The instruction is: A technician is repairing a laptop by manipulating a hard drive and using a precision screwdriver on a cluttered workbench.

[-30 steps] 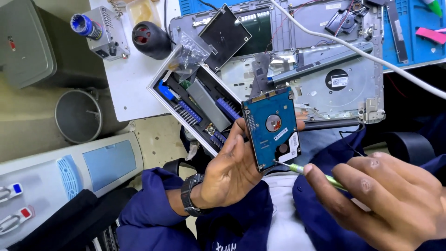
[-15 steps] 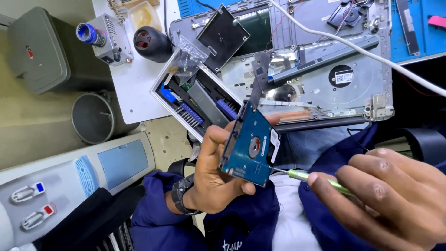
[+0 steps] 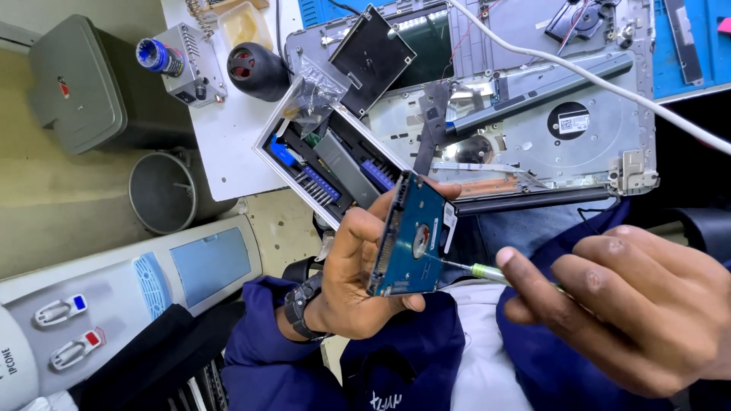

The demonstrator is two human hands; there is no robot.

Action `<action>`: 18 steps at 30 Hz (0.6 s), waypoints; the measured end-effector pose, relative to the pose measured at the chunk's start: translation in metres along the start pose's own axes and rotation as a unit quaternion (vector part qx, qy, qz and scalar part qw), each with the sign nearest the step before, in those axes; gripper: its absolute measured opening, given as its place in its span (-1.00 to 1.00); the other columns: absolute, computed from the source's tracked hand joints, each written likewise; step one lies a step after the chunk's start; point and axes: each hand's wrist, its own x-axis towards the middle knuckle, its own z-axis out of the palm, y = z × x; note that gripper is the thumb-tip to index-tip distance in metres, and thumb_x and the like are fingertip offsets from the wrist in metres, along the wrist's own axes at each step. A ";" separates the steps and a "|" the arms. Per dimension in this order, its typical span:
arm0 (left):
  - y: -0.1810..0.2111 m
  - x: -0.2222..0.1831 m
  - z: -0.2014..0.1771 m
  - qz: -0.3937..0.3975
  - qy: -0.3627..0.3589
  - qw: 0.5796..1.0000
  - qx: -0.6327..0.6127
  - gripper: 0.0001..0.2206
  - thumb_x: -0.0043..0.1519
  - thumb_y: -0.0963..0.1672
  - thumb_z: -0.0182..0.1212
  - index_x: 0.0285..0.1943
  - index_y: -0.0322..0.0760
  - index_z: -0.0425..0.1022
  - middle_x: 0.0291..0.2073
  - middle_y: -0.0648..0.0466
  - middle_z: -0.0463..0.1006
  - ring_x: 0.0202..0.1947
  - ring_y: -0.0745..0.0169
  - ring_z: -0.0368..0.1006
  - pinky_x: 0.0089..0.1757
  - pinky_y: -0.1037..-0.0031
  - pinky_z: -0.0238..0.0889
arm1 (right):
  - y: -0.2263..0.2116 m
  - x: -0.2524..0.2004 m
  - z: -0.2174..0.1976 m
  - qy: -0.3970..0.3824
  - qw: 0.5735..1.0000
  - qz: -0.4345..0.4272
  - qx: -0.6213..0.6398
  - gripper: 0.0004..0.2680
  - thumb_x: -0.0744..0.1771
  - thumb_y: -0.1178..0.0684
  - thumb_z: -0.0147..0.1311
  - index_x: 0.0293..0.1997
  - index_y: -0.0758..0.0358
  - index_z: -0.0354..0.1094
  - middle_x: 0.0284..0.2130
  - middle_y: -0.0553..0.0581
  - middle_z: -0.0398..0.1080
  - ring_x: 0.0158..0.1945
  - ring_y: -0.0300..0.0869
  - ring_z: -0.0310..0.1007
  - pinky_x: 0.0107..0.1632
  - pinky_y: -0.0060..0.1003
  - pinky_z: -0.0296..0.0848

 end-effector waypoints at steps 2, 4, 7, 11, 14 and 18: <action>-0.002 0.000 -0.001 0.001 0.007 1.000 -0.013 -0.69 0.42 -0.01 0.27 0.09 -0.01 0.16 0.36 -0.31 0.22 0.47 -0.35 0.19 0.48 -0.17 0.11 | -0.002 -0.011 0.006 0.007 1.000 0.010 0.029 -0.82 0.38 0.08 0.11 -0.05 0.43 0.43 -0.45 0.19 0.31 -0.52 -0.07 0.30 -0.52 -0.13 0.34; -0.003 0.002 -0.001 0.003 0.013 1.000 -0.025 -0.71 0.42 -0.01 0.28 0.10 0.01 0.19 0.36 -0.30 0.22 0.47 -0.32 0.19 0.48 -0.13 0.12 | -0.001 -0.014 0.008 0.014 0.998 0.019 0.056 -0.84 0.38 0.12 0.06 0.00 0.37 0.36 -0.40 0.25 0.36 -0.50 -0.02 0.32 -0.45 -0.10 0.38; -0.003 0.002 0.001 0.005 0.012 0.999 -0.038 -0.73 0.44 -0.02 0.26 0.15 0.06 0.22 0.36 -0.24 0.22 0.46 -0.31 0.20 0.53 -0.21 0.08 | 0.002 -0.005 0.004 0.021 0.996 0.015 0.081 -0.86 0.36 0.18 -0.06 -0.21 0.46 0.41 -0.46 0.28 0.35 -0.55 0.00 0.33 -0.51 -0.13 0.34; -0.003 0.002 0.001 0.001 -0.001 0.999 -0.033 -0.77 0.44 -0.01 0.26 0.06 -0.04 0.28 0.37 -0.26 0.25 0.47 -0.28 0.23 0.50 -0.17 0.12 | 0.006 -0.001 0.003 0.020 0.999 0.014 0.046 -0.80 0.36 0.08 0.21 -0.19 0.53 0.46 -0.51 0.16 0.34 -0.58 -0.11 0.36 -0.55 -0.16 0.39; -0.003 0.002 -0.003 0.002 -0.010 1.000 -0.013 -0.77 0.43 -0.01 0.25 0.04 -0.06 0.27 0.35 -0.28 0.27 0.45 -0.30 0.25 0.44 -0.08 0.21 | 0.006 0.000 0.005 0.025 0.999 0.011 0.039 -0.80 0.36 0.06 0.20 -0.14 0.49 0.47 -0.53 0.13 0.32 -0.59 -0.13 0.31 -0.53 -0.17 0.36; -0.005 0.002 -0.007 0.014 -0.009 1.000 -0.008 -0.78 0.44 -0.02 0.25 0.08 -0.06 0.30 0.36 -0.25 0.27 0.45 -0.29 0.25 0.46 -0.08 0.20 | 0.003 -0.009 0.011 0.045 0.997 0.009 0.067 -0.86 0.37 0.18 -0.06 -0.13 0.43 0.42 -0.42 0.22 0.37 -0.52 -0.04 0.31 -0.44 -0.17 0.38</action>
